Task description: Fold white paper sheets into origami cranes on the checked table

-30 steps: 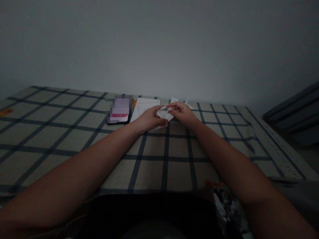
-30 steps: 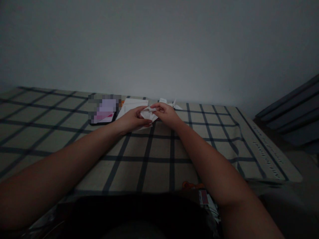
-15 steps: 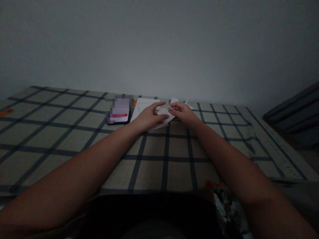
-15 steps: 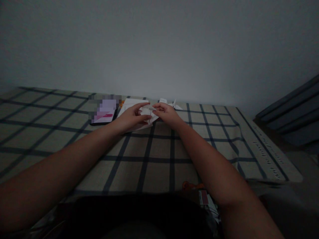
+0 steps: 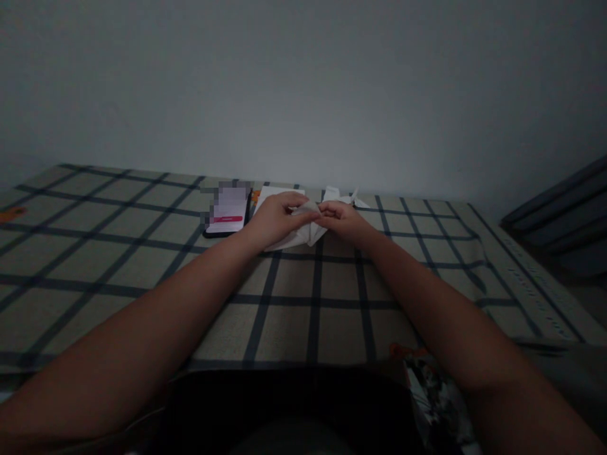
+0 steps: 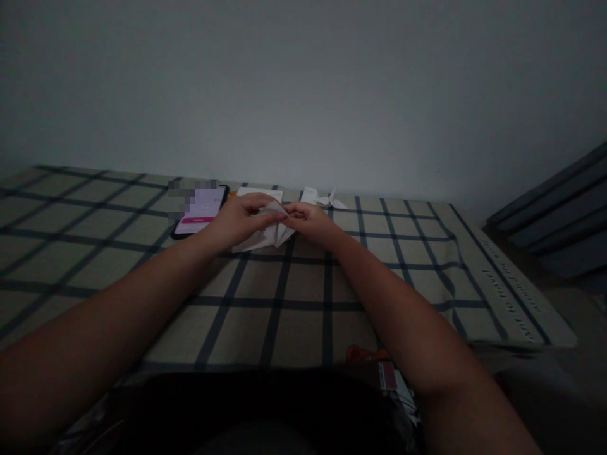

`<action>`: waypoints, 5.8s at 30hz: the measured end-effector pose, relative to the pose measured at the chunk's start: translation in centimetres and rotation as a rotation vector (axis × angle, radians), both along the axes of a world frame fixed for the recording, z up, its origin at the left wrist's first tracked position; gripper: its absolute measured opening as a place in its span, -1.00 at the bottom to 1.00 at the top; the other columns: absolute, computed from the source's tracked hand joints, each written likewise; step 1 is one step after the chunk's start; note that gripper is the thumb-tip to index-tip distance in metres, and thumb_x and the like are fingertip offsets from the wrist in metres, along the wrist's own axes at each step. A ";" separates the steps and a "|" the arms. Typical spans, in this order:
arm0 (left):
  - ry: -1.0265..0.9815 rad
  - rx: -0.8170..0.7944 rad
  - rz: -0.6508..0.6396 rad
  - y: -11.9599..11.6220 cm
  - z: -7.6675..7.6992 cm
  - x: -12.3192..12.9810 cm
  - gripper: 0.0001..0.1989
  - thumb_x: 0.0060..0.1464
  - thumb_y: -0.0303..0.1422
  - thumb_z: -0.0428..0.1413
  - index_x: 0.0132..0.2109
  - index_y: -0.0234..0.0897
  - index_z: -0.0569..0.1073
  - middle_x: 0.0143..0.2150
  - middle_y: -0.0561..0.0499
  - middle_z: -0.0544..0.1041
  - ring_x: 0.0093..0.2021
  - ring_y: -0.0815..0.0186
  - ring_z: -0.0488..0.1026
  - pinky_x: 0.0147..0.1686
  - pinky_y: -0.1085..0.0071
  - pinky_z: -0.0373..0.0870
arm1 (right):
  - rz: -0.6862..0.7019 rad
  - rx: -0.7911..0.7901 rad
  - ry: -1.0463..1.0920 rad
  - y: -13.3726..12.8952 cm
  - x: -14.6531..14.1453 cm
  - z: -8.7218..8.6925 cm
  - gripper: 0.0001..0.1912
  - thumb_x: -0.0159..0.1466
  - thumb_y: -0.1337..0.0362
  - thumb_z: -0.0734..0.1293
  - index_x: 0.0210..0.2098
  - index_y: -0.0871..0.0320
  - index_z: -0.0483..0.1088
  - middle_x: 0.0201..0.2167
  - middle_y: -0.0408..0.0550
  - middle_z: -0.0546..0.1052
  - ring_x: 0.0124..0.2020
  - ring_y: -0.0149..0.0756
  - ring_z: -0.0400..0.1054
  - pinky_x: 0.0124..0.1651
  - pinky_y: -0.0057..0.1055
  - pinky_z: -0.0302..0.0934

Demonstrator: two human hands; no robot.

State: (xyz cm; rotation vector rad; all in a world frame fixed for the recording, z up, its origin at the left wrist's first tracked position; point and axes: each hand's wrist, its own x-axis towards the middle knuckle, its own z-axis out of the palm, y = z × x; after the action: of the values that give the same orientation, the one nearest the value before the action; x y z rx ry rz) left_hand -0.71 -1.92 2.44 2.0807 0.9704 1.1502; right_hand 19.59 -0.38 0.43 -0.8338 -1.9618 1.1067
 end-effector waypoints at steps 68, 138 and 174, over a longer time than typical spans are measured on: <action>-0.125 -0.094 0.189 -0.4 0.4 0.2 -0.69 0.03 -0.12 0.24 -0.28 -0.30 0.64 -0.25 -0.09 0.66 -0.25 0.23 0.53 -0.19 0.33 0.39 | -0.154 0.271 -0.167 -0.8 -0.2 1.1 -0.73 0.24 0.11 0.35 -0.36 0.21 0.48 -0.44 -0.11 0.49 -0.43 -0.42 0.26 -0.35 -0.44 0.11; -0.524 -0.682 -0.029 -0.8 0.0 1.4 -0.79 -0.16 -0.37 0.31 -0.32 -0.34 0.53 -0.41 0.03 0.54 -0.43 0.38 0.45 -0.38 0.45 0.34 | -0.291 0.027 0.092 -0.4 0.0 1.0 -0.71 0.11 0.06 0.45 -0.38 0.19 0.49 -0.41 -0.08 0.54 -0.36 -0.35 0.38 -0.26 -0.38 0.30; -0.319 -0.678 -0.094 -0.7 1.6 -0.6 -0.78 -0.09 -0.31 0.34 -0.26 -0.30 0.59 -0.30 -0.03 0.56 -0.37 0.39 0.45 -0.41 0.49 0.35 | -0.271 0.018 0.079 -1.0 -0.5 1.5 -0.65 0.10 -0.01 0.44 -0.37 0.18 0.48 -0.40 -0.09 0.52 -0.33 -0.33 0.36 -0.21 -0.38 0.27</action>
State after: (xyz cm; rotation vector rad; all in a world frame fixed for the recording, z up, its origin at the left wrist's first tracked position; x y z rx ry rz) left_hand -1.28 -2.61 4.03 1.3433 0.9275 0.8994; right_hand 19.09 -1.41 1.90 -0.9977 -1.7307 0.9462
